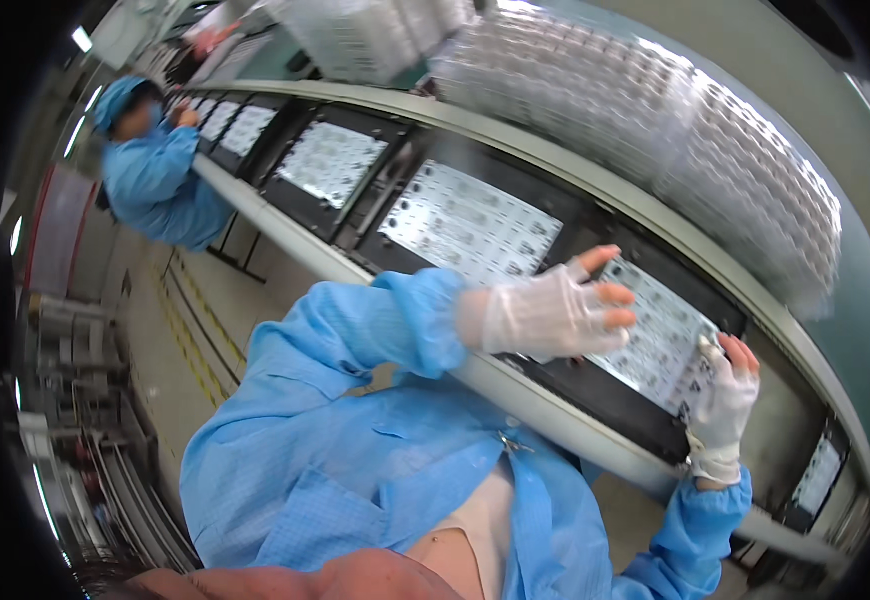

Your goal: Assembling small electronic components onto circuit board panels on a production conveyor.

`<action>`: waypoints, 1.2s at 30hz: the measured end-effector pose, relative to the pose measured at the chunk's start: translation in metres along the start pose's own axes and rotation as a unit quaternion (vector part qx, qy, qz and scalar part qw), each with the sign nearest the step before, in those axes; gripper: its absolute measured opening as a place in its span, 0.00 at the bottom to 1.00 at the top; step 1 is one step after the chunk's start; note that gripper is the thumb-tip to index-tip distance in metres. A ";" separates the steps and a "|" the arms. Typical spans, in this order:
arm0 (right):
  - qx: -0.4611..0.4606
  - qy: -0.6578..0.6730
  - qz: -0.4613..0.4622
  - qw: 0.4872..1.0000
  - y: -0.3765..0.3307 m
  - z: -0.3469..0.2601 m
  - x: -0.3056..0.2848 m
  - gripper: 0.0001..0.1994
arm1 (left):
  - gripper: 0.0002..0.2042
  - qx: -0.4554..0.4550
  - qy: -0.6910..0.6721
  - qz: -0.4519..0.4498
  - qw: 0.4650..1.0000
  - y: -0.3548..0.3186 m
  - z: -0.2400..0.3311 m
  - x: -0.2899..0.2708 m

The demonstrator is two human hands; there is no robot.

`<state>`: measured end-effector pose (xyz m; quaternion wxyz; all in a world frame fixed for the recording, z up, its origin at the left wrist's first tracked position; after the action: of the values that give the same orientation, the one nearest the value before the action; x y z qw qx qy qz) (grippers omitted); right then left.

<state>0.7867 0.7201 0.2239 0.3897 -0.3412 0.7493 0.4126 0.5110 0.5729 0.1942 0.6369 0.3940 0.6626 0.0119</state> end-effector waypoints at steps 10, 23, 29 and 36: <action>0.064 -0.028 0.051 0.996 0.006 0.067 -0.006 0.30 | 0.18 -0.168 -0.020 0.048 0.984 -0.060 -0.003 -0.061; 0.302 0.361 0.244 0.848 -0.055 0.173 -0.006 0.29 | 0.15 -0.727 -0.104 0.665 0.134 -0.577 -0.040 0.006; 0.282 0.339 0.203 0.874 0.004 0.152 -0.001 0.28 | 0.17 -0.722 -0.163 0.667 0.079 -0.599 -0.094 0.092; 0.261 0.363 0.142 0.883 0.075 0.146 0.030 0.27 | 0.29 -0.795 0.007 0.560 0.231 -0.717 -0.105 0.104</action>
<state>0.7543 0.8758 0.1726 0.1029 -0.2426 0.9594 0.1005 0.0706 0.1855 -0.2439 0.4494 -0.0442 -0.0724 0.8893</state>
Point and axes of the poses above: each hand's wrist, its own y-axis towards the middle knuckle, its own x-axis out of the palm, z = x × y, the point moved 1 cm from there along y, towards the middle knuckle, and after that the axes turned 12 degrees about y, right-handed, at the moved point
